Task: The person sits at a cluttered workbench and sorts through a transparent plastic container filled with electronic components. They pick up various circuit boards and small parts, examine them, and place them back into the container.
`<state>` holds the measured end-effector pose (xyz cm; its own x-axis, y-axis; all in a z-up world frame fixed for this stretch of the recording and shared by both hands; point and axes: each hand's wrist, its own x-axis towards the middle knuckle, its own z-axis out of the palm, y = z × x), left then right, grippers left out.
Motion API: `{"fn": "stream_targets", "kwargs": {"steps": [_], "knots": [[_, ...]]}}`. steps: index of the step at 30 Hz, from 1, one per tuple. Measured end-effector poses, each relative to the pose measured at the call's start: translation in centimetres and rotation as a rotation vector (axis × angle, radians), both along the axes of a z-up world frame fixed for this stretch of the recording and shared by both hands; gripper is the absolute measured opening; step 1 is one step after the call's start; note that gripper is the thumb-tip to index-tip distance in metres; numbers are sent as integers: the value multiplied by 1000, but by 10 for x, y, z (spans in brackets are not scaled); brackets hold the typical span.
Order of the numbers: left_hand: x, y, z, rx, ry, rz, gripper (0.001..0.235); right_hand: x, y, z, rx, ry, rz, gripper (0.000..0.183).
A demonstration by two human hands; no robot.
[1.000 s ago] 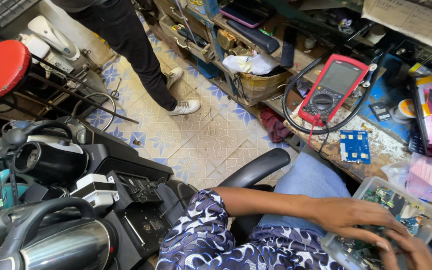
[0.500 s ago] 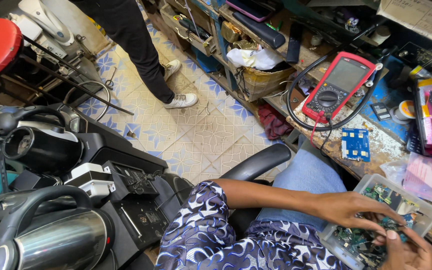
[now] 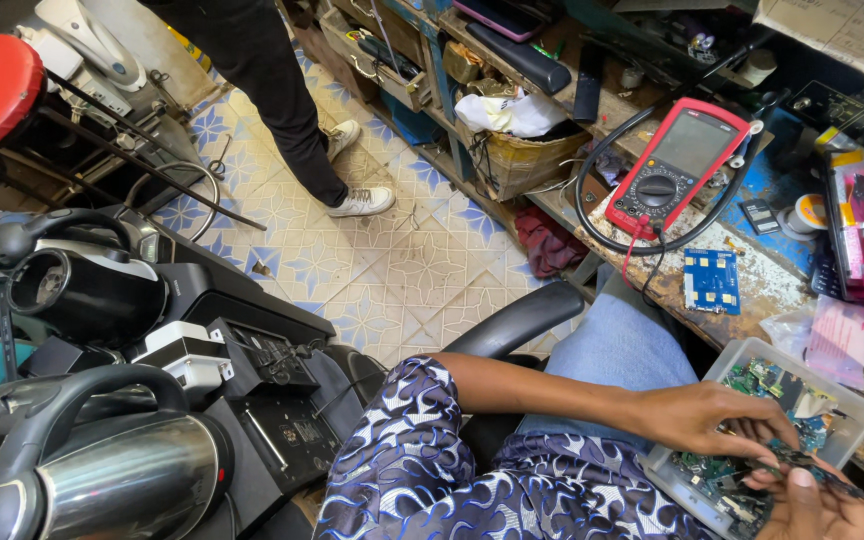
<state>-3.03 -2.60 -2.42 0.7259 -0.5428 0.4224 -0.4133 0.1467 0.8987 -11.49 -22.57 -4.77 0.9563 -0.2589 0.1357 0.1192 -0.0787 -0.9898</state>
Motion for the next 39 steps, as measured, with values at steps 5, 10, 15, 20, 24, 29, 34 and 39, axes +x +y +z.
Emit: {"fn": "stream_targets", "kwargs": {"steps": [5, 10, 15, 20, 24, 29, 34, 39], "knots": [[-6, -6, -5, 11, 69, 32, 39, -5, 6, 11, 120, 83, -44, 29], [-6, -5, 1, -45, 143, 17, 40, -6, 11, 11, 168, 65, -100, 24], [-6, -4, 4, -124, 260, -24, 38, -5, 22, 28, 225, 65, -132, 25], [-1, -11, -8, -185, 377, -16, 34, -6, 30, 47, 238, 87, -146, 25], [-2, -5, 0, -182, 390, 1, 35, -8, 38, 51, 212, 83, -220, 18], [-4, -6, 1, -193, 437, 24, 34, -9, 37, 52, 162, 60, -165, 26], [-4, -5, 1, -196, 415, 43, 32, -7, 39, 60, 196, 66, -166, 22], [-3, -2, 12, -187, 403, 105, 28, -9, 43, 66, 152, 64, -165, 29]]}}
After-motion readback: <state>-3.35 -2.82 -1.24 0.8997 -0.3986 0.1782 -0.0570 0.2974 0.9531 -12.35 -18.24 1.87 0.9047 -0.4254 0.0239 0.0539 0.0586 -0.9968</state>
